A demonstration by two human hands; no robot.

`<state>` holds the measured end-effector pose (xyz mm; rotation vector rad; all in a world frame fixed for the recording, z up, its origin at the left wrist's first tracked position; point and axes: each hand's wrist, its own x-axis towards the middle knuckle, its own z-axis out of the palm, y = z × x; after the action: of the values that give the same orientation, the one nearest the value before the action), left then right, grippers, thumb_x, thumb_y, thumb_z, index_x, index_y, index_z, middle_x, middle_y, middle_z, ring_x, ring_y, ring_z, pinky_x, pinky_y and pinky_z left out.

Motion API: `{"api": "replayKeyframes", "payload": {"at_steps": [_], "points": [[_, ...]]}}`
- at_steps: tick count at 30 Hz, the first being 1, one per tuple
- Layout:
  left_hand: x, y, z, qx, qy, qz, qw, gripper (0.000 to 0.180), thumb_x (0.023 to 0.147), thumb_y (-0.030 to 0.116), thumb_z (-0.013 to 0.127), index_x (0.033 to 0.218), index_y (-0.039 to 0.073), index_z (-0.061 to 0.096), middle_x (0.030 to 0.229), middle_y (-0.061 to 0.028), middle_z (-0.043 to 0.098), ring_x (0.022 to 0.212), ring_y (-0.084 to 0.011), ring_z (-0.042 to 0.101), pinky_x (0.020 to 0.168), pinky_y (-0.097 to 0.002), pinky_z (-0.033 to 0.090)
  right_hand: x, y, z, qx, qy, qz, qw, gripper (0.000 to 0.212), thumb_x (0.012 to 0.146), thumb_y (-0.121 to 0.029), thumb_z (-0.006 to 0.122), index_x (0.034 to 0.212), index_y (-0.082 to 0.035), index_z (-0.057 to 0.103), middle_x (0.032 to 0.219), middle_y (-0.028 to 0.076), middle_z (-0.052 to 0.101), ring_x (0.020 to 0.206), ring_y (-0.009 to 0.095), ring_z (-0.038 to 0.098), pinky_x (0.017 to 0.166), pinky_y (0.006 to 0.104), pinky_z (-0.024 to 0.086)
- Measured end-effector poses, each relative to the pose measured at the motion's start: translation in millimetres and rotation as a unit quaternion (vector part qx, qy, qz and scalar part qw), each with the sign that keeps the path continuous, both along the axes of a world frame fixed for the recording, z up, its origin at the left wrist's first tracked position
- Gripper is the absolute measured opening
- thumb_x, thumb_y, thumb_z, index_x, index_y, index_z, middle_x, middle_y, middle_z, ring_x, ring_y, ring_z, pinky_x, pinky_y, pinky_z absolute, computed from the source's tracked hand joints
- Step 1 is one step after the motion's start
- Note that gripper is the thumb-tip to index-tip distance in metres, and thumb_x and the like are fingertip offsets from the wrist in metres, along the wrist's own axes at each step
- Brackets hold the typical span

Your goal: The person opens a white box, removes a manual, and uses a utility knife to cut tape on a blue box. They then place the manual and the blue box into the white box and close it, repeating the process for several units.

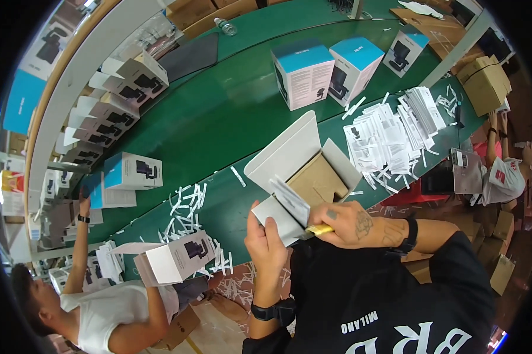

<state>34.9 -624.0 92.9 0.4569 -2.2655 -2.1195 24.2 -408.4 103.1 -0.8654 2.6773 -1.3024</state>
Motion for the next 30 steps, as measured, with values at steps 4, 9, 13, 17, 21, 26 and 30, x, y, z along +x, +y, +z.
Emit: {"api": "replayKeyframes", "payload": {"at_steps": [4,9,13,17,21,26,30], "points": [[-15,-8,3,-0.065,-0.018,-0.018,0.998,0.044,0.100,0.003,0.050,0.143,-0.006,0.049,0.102,-0.0134,0.070,0.085,-0.0126,0.065,0.077,-0.0265,0.053,-14,19,21,-0.082,0.058,0.001,0.995,0.025,0.082,-0.007,0.074,0.102,-0.007,0.059,0.102,0.008,0.070,0.071,0.027,0.068,0.065,0.0314,0.055],[-15,-8,3,-0.129,0.007,-0.017,0.992,0.043,0.099,0.009,0.055,0.138,-0.006,0.055,0.095,-0.0168,0.071,0.076,-0.0153,0.064,0.072,-0.0301,0.053,-30,49,25,-0.149,0.146,-0.130,0.969,0.035,0.083,-0.013,0.082,0.110,-0.004,0.062,0.103,0.014,0.070,0.078,0.021,0.071,0.063,0.0252,0.053],[-10,12,-2,-0.211,0.090,-0.067,0.971,0.049,0.098,0.015,0.060,0.141,-0.007,0.052,0.119,-0.0247,0.064,0.100,-0.0280,0.063,0.090,-0.0395,0.050,-54,72,-10,-0.194,-0.276,-0.302,0.892,0.066,0.075,-0.020,0.090,0.128,-0.004,0.055,0.113,0.017,0.067,0.088,0.022,0.070,0.071,0.0282,0.054],[-14,56,-7,-0.340,0.195,-0.135,0.910,0.064,0.095,0.026,0.065,0.145,-0.008,0.046,0.145,-0.0309,0.045,0.131,-0.0435,0.046,0.109,-0.0525,0.037,-45,43,-38,-0.032,-0.094,-0.201,0.974,0.096,0.068,-0.027,0.095,0.145,-0.006,0.041,0.112,0.014,0.063,0.089,0.020,0.065,0.079,0.0325,0.053],[-14,67,-14,-0.470,0.202,-0.233,0.827,0.080,0.090,0.037,0.070,0.149,-0.008,0.040,0.157,-0.0345,0.031,0.146,-0.0518,0.028,0.117,-0.0614,0.025,-47,48,-29,-0.124,-0.248,-0.187,0.942,0.107,0.068,-0.032,0.095,0.151,-0.009,0.032,0.111,0.012,0.062,0.095,0.020,0.062,0.084,0.0361,0.051],[-18,62,-25,-0.527,0.190,-0.300,0.772,0.093,0.086,0.048,0.072,0.149,-0.010,0.038,0.158,-0.0368,0.028,0.149,-0.0532,0.024,0.119,-0.0611,0.023,-41,60,-30,-0.105,-0.201,-0.169,0.959,0.084,0.081,-0.026,0.086,0.144,-0.007,0.036,0.111,0.013,0.063,0.096,0.020,0.062,0.080,0.0340,0.050],[-23,66,-18,-0.514,0.167,-0.345,0.767,0.097,0.085,0.052,0.073,0.147,-0.014,0.036,0.157,-0.0378,0.029,0.149,-0.0522,0.026,0.120,-0.0592,0.023,-47,95,-24,-0.089,-0.206,-0.151,0.963,0.042,0.094,-0.023,0.073,0.125,-0.004,0.053,0.092,0.013,0.067,0.080,0.024,0.067,0.071,0.0353,0.051]]}}
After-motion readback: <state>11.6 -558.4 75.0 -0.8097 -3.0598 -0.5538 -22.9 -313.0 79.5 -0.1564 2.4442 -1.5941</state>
